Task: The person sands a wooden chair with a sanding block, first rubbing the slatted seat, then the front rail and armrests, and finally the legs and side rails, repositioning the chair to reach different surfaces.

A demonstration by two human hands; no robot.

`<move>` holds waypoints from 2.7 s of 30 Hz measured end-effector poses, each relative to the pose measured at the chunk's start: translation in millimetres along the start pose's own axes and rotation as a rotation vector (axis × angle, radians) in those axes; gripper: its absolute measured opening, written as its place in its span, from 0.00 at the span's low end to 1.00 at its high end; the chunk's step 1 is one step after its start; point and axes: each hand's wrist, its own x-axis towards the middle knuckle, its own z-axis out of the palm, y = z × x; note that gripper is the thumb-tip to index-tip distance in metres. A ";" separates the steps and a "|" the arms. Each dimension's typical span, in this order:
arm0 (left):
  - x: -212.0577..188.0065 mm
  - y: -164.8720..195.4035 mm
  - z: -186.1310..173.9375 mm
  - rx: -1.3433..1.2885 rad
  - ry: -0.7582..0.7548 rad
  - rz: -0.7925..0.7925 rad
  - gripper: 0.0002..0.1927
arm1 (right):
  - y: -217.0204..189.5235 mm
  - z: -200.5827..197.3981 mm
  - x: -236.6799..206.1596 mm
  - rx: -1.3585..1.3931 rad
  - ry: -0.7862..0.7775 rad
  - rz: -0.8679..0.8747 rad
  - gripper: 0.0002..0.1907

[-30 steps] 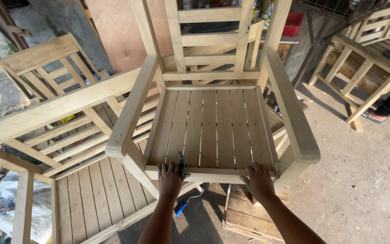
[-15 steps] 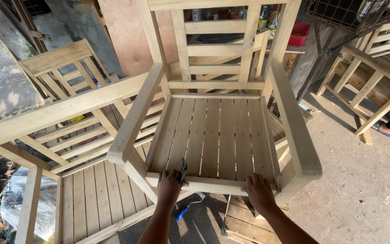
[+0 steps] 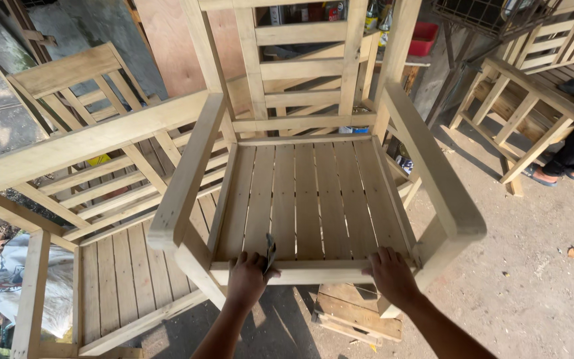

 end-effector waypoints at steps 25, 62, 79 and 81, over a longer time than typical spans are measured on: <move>135.6 47.5 -70.0 -0.023 0.442 -0.015 0.29 | 110.6 -70.9 142.7 0.039 0.253 -0.081 0.16; 199.2 203.6 -28.1 0.177 0.664 -0.071 0.31 | 299.3 -47.9 220.4 0.264 0.352 -0.155 0.18; 191.9 234.9 11.4 0.227 1.047 -0.564 0.34 | 339.3 -82.6 214.1 0.086 0.073 -0.329 0.69; 231.7 290.2 36.0 -0.105 1.080 -0.580 0.40 | 336.5 -79.3 215.8 -0.006 0.043 -0.319 0.69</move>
